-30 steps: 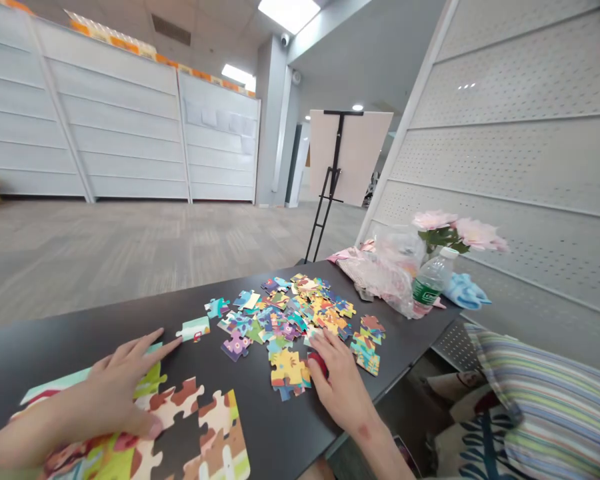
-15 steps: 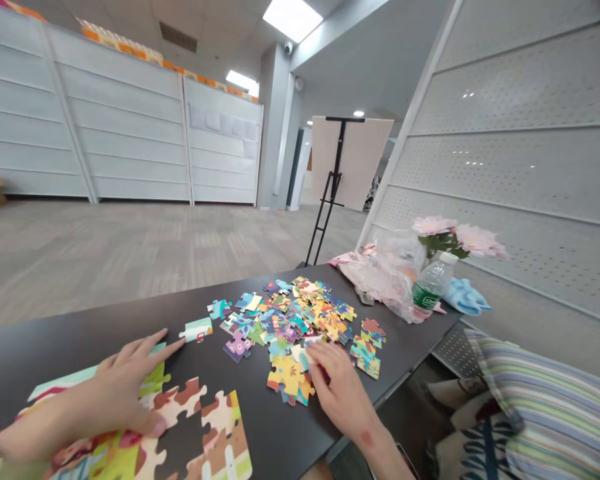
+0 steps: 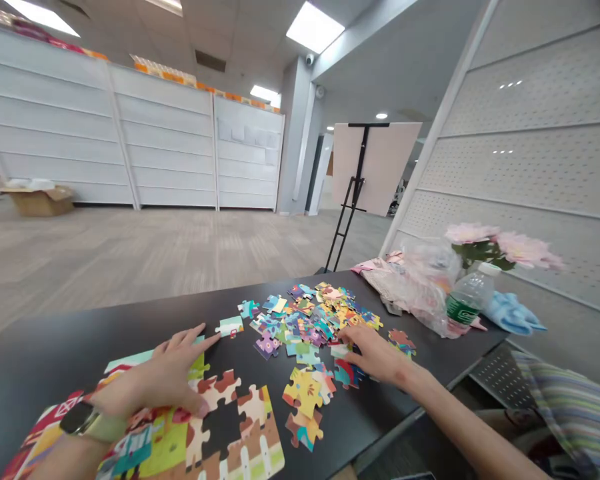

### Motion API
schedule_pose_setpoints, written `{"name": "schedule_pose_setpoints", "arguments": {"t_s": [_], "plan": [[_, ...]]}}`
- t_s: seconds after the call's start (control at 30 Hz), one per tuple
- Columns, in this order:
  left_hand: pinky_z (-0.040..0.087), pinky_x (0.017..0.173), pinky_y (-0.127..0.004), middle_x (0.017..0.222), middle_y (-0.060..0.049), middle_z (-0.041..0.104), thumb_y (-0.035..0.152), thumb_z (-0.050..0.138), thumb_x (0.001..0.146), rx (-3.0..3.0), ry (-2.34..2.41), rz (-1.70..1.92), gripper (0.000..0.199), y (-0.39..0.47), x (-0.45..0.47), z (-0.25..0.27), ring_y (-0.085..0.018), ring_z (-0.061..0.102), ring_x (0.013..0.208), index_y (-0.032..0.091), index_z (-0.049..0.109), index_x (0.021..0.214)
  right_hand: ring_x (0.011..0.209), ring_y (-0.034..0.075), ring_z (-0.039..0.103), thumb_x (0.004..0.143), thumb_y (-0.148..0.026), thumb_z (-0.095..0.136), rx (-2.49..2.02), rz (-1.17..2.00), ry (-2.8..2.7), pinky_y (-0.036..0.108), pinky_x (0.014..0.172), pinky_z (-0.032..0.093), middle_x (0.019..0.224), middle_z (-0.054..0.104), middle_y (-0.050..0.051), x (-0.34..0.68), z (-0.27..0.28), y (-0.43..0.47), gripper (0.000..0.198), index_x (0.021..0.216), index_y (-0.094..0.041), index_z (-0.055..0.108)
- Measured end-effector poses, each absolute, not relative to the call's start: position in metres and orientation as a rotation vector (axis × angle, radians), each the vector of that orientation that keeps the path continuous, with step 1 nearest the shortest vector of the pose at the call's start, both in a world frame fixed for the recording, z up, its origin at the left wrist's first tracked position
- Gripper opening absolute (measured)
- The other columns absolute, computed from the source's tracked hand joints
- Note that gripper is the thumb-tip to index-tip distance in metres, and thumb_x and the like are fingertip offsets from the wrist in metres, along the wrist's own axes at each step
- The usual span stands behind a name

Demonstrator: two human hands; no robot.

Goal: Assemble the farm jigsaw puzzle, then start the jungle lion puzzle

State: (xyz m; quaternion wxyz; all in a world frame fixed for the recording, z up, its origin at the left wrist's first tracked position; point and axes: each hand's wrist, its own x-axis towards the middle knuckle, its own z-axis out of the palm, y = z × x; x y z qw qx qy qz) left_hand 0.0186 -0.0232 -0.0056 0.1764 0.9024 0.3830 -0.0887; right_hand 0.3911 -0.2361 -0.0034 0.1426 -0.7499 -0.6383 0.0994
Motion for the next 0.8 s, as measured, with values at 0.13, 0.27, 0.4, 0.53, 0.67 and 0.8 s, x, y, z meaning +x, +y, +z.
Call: {"name": "schedule_pose_setpoints", "arguments": {"t_s": [0.13,0.27,0.4,0.53,0.67,0.8], "plan": [[0.018,0.120,-0.063,0.167,-0.016,0.013,0.044,0.084,0.051,2.549,1.087,-0.248,0.118,-0.024,0.019,-0.005,-0.044,0.011,0.153,0.026,0.032,0.156,0.090,0.022,0.063,0.067,-0.015,0.073,-2.223,0.399,-1.810,0.029,0.079,0.047,0.097,0.069,0.002,0.397,0.001,-0.235,0.045,0.110,-0.024,0.068],[0.018,0.119,-0.064,0.166,-0.016,0.016,0.043,0.085,0.050,2.556,1.099,-0.221,0.117,-0.027,0.020,-0.007,-0.045,0.013,0.152,0.027,0.034,0.155,0.090,0.023,0.062,0.060,-0.017,0.079,-2.268,0.410,-1.759,0.028,0.077,0.046,0.096,0.069,0.002,0.402,-0.002,-0.234,0.050,0.108,-0.023,0.069],[0.019,0.119,-0.063,0.166,-0.017,0.016,0.046,0.085,0.051,2.564,1.077,-0.214,0.118,-0.021,0.016,-0.010,-0.046,0.014,0.152,0.027,0.034,0.155,0.083,0.022,0.060,0.056,-0.014,0.079,-2.303,0.403,-1.695,0.027,0.070,0.043,0.086,0.067,0.001,0.405,-0.003,-0.230,0.049,0.104,-0.021,0.070],[0.024,0.118,-0.063,0.166,-0.014,0.022,0.048,0.074,0.069,2.524,1.011,-0.036,0.092,-0.015,0.012,0.001,-0.043,0.015,0.152,0.029,0.041,0.152,0.073,0.018,0.057,0.061,-0.012,0.071,-2.259,0.384,-1.655,0.026,0.065,0.040,0.078,0.063,-0.002,0.402,0.011,-0.227,0.034,0.095,-0.021,0.071],[0.037,0.114,-0.045,0.150,-0.012,0.048,0.047,0.061,0.086,2.338,0.792,0.376,0.060,-0.067,0.027,0.020,-0.031,0.042,0.140,0.026,0.051,0.142,0.069,0.017,0.054,0.085,-0.027,0.056,-1.993,0.364,-1.636,0.028,0.064,0.041,0.072,0.057,-0.002,0.364,0.026,-0.228,0.010,0.088,-0.022,0.064],[0.050,0.084,-0.031,0.114,-0.008,0.065,0.042,0.053,0.096,1.952,0.677,0.653,0.033,-0.149,0.060,0.010,-0.021,0.062,0.098,0.025,0.056,0.124,0.067,0.018,0.059,0.088,-0.050,0.064,-1.420,0.766,-1.369,0.028,0.062,0.049,0.074,0.059,-0.001,0.282,0.003,-0.228,0.029,0.083,-0.024,0.053]]}}
